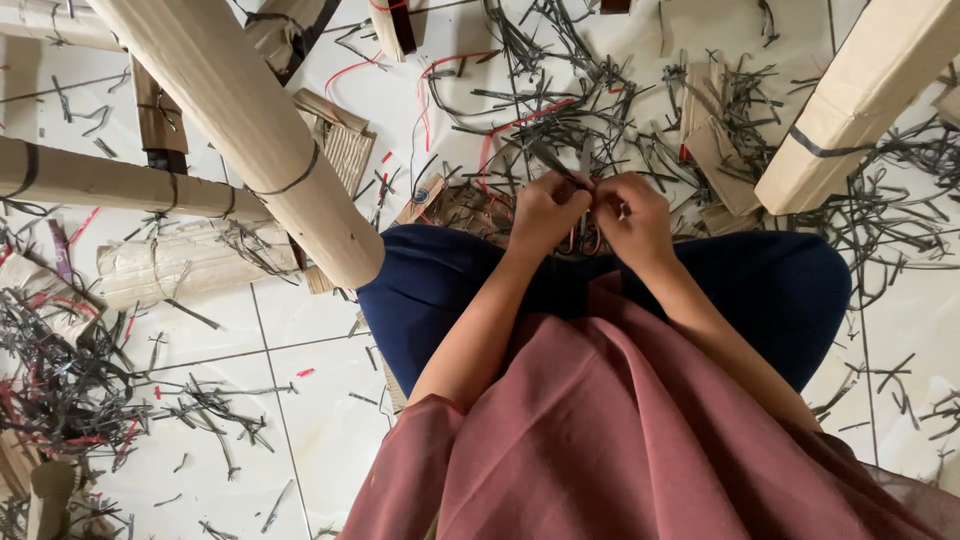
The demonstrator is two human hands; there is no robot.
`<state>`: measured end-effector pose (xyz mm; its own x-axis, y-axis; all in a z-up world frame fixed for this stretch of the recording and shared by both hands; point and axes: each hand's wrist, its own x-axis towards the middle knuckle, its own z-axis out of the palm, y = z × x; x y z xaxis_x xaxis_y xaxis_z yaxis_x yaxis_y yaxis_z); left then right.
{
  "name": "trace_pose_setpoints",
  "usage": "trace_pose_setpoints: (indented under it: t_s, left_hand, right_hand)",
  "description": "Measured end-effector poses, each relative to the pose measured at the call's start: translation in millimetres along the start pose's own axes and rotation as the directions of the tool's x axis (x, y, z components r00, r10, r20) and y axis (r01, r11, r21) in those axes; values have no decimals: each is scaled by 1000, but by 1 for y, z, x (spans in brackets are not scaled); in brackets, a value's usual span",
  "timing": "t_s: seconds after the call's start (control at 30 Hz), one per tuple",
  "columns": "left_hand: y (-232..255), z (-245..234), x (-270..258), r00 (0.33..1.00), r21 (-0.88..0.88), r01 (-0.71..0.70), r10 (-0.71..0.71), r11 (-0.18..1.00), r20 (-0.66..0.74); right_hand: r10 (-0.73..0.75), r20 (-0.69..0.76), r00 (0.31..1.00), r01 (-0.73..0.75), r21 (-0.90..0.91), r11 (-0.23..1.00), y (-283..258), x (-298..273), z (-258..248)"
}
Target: Securing protective cardboard wrapping onto chair legs by tying knots with string and cutting the excess.
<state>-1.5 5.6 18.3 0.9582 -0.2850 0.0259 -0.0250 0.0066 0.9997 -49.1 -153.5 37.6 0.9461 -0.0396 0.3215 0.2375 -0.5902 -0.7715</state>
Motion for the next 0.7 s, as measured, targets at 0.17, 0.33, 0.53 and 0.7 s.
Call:
trace_pose_setpoints:
  t_s: [0.17,0.33,0.53,0.7]
  left_hand:
    - [-32,7,9,989,-229,144,-137,963,48]
    - [-25,4,7,988,-322,146,-123,935,90]
    - [-23,12,4,998,-147,-62,61,987,-16]
    - [8,3,-5,963,112,-260,266,959,-40]
  right_hand:
    - [455,73,887,-440,429,789,17,-2,6]
    - [418,66,906,-411,373,832,-4,7,-2]
    - [-199,-100,975,203,27,979,-34,37,-7]
    - [-267,-74,961,266,-31,964,-39,46,-1]
